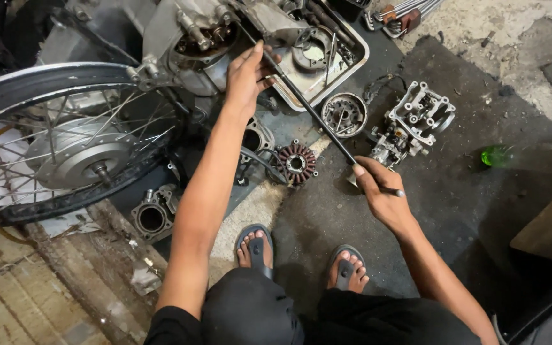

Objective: The person uses a T-handle wrench to loosen bolts on a motorcycle engine casing. They then remove the casing and a circular stator component, placing them on the floor. The person proceeds to handle and reposition the stator and casing parts by hand.

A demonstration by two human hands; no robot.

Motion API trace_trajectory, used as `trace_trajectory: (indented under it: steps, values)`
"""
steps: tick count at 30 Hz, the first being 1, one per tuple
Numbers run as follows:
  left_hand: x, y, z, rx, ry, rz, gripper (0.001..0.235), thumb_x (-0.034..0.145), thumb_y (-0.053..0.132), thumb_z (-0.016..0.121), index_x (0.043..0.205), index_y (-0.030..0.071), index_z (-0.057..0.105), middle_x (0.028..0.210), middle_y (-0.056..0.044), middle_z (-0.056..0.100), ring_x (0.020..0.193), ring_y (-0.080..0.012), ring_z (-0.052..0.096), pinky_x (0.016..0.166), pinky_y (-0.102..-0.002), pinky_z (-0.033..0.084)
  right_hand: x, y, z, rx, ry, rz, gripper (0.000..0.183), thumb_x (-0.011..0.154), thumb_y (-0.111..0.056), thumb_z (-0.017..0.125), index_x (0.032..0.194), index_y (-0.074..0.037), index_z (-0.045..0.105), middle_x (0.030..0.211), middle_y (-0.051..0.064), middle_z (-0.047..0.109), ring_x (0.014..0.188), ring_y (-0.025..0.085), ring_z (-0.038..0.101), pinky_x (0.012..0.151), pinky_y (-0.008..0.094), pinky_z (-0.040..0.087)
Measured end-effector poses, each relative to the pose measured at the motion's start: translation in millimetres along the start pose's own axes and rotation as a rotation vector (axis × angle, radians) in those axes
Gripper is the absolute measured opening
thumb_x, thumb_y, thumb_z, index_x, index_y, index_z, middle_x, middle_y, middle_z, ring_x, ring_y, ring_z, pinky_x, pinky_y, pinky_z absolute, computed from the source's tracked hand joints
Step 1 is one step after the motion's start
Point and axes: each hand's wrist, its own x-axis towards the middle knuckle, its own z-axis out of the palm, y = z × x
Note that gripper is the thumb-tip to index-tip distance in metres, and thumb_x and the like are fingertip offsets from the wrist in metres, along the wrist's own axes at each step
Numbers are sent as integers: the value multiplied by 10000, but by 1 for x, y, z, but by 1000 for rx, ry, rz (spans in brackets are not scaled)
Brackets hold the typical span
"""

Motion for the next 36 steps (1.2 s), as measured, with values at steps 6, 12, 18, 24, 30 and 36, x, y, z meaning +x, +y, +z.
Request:
trace_trajectory:
  steps: [6,12,18,24,30,36]
  values:
    - [-2,6,1,-64,-32,8,263,992,297,590,1060,82,725,926,-77,775,722,-115,651,626,-251,495,0,-7,-5,-77,29,-27,291,1001,-135,596,1193,60,692,772,84,685,593,159,536,527,298,411]
    - [1,-2,-5,-138,-39,16,304,999,293,588,1123,45,712,968,-108,769,767,-148,673,630,-274,528,0,-18,-10,-400,101,-395,262,1002,-92,609,1188,75,688,699,118,651,509,212,532,480,360,408]
    - [0,-4,-3,-146,-52,16,303,996,314,588,1113,68,720,973,-90,768,785,-143,667,655,-287,521,-2,-24,-8,2,56,16,290,1026,-155,576,1194,43,704,750,55,644,628,134,536,560,276,407]
    - [-2,-8,-5,-158,-5,-1,296,978,325,627,1098,71,719,974,-89,768,756,-125,661,616,-248,510,-1,4,2,448,-25,166,316,1001,-149,569,1202,57,700,688,41,577,606,123,499,572,257,408]
    - [-15,-6,-2,-176,-17,23,297,1010,341,582,1142,94,682,948,-62,755,776,-129,693,615,-251,493,-9,-2,7,137,-38,124,329,1009,-178,577,1229,40,688,806,76,678,680,149,596,605,284,485]
    - [-21,-5,-2,-104,-35,38,251,982,298,621,1071,81,711,928,-83,775,775,-160,724,618,-265,537,-14,6,-3,144,-3,131,315,1011,-151,564,1232,30,700,748,63,645,619,137,542,541,271,420]
